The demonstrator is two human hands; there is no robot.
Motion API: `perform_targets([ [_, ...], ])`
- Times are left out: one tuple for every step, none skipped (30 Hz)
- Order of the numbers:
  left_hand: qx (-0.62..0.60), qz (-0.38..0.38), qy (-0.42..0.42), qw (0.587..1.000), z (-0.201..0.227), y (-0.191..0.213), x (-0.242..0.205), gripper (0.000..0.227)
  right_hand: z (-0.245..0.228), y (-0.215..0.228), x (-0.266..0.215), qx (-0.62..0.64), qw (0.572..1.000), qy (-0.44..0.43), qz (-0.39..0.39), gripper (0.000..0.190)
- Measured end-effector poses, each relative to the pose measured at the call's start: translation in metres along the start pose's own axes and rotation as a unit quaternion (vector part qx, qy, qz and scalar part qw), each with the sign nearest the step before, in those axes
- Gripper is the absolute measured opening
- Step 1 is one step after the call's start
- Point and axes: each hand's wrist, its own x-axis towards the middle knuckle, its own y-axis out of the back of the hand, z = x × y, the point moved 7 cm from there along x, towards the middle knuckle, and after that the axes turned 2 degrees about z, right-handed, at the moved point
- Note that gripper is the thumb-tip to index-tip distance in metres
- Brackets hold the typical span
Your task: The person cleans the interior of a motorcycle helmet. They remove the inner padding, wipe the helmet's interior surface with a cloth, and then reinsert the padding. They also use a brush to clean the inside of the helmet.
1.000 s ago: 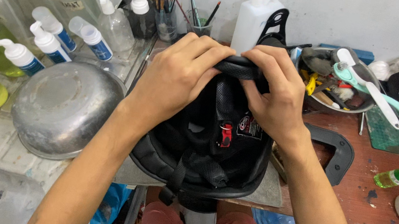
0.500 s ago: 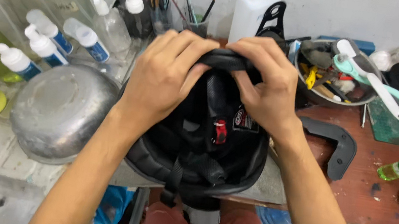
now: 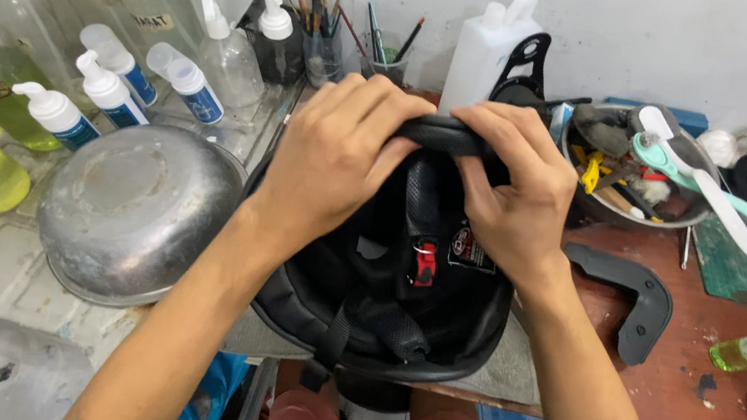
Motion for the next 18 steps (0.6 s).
perform_targets([
  [0.003,0.003,0.000,1.000,-0.001,0.001,0.000,0.012,-0.001,-0.002,0.001,0.001,1.000,0.004,0.000,0.016],
  [0.019,0.005,-0.004,1.000,0.002,0.000,0.000,0.012,-0.002,-0.001,-0.001,-0.002,1.000,-0.005,0.008,0.015],
  [0.035,0.007,-0.007,0.999,0.004,-0.001,-0.001,0.012,-0.002,0.000,-0.003,-0.006,1.000,-0.014,0.016,0.013],
  [0.036,0.006,-0.008,0.999,0.004,-0.001,-0.002,0.012,-0.001,-0.001,-0.003,-0.005,1.000,-0.013,0.017,0.013],
  [0.051,0.004,-0.003,0.999,0.004,-0.002,-0.002,0.012,-0.001,-0.002,-0.003,-0.002,1.000,-0.006,0.019,0.014],
  [0.066,0.003,0.000,0.998,0.003,-0.001,-0.002,0.012,-0.001,-0.003,-0.003,0.001,1.000,0.003,0.022,0.014],
  [0.068,0.005,-0.002,0.998,0.003,0.000,0.000,0.012,0.001,-0.001,0.001,0.001,1.000,0.006,0.025,0.014],
  [0.027,-0.006,0.025,0.999,-0.001,0.000,-0.001,0.013,0.002,-0.003,0.003,0.013,1.000,0.002,0.012,0.012],
  [-0.015,-0.017,0.052,0.998,-0.005,0.001,-0.001,0.015,0.004,-0.004,0.005,0.025,1.000,-0.002,0.000,0.012],
  [-0.014,-0.016,0.050,0.999,-0.007,-0.001,-0.003,0.015,0.008,-0.004,0.007,0.024,1.000,-0.001,0.002,0.012],
  [-0.037,-0.007,0.063,0.997,-0.012,-0.003,-0.004,0.025,0.012,-0.004,0.009,0.059,0.998,0.002,-0.002,0.020],
  [-0.061,0.001,0.077,0.995,-0.017,-0.004,-0.006,0.034,0.017,-0.004,0.011,0.095,0.995,0.004,-0.007,0.027],
  [-0.060,0.003,0.076,0.995,-0.018,-0.003,-0.005,0.034,0.015,-0.002,0.011,0.093,0.996,0.006,-0.006,0.027],
  [-0.083,0.005,0.083,0.993,-0.020,-0.002,-0.007,0.035,0.016,-0.003,0.010,0.101,0.995,-0.012,-0.015,0.027],
  [-0.105,0.007,0.090,0.990,-0.022,0.000,-0.008,0.035,0.016,-0.005,0.010,0.108,0.993,-0.030,-0.024,0.027],
  [-0.104,0.008,0.091,0.990,-0.024,-0.001,-0.008,0.035,0.018,-0.005,0.011,0.109,0.993,-0.029,-0.025,0.027],
  [-0.119,0.010,0.090,0.989,-0.025,-0.001,-0.008,0.031,0.021,-0.006,0.011,0.107,0.993,-0.044,-0.026,0.023],
  [-0.135,0.013,0.089,0.987,-0.027,-0.001,-0.008,0.028,0.025,-0.007,0.011,0.103,0.992,-0.060,-0.027,0.019],
])
